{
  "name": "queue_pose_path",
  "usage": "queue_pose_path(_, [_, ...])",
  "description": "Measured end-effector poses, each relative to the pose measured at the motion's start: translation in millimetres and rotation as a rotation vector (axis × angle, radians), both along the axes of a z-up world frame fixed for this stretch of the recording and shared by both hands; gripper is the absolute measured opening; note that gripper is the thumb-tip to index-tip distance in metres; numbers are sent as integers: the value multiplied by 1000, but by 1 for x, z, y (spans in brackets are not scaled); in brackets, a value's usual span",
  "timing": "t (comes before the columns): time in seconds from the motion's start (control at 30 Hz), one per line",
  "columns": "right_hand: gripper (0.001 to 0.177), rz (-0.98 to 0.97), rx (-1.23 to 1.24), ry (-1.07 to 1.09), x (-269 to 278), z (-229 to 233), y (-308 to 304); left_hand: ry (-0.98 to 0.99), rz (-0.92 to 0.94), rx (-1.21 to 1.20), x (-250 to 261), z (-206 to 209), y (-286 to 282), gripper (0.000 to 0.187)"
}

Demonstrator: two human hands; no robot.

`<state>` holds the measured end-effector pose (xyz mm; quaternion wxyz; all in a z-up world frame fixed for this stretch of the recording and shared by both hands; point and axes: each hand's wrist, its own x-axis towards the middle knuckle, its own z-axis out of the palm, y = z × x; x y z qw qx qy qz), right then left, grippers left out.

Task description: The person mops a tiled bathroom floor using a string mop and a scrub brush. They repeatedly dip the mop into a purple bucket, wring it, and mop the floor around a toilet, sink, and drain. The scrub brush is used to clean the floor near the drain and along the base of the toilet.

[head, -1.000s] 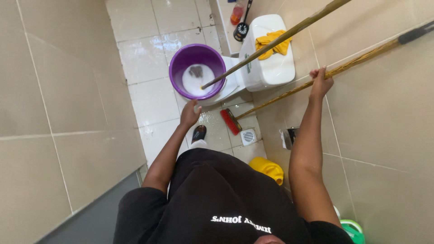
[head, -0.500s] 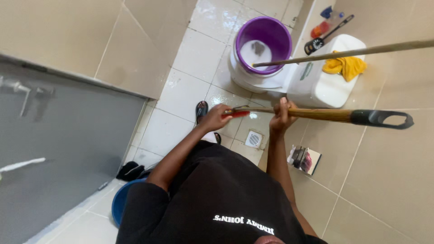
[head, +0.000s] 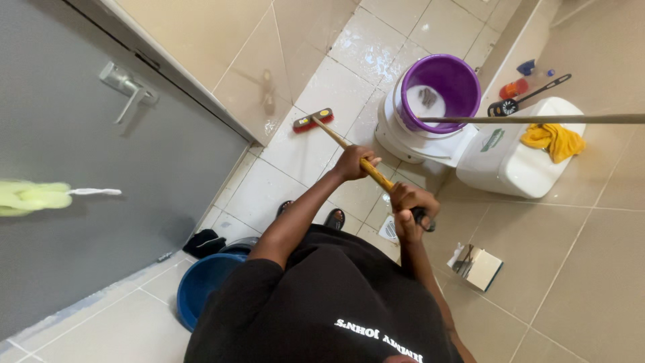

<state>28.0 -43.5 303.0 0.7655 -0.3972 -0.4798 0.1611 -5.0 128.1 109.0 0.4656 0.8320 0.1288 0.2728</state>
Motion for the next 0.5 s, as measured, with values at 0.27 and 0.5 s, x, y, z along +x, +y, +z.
queue_pose_path(0.27, [38, 227, 12, -228, -82, 15, 25, 82, -243, 58, -111, -25, 28, 40])
queue_pose_path(0.5, [31, -90, -58, -207, -131, -22, 70, -2, -262, 137, -101, -67, 78, 34])
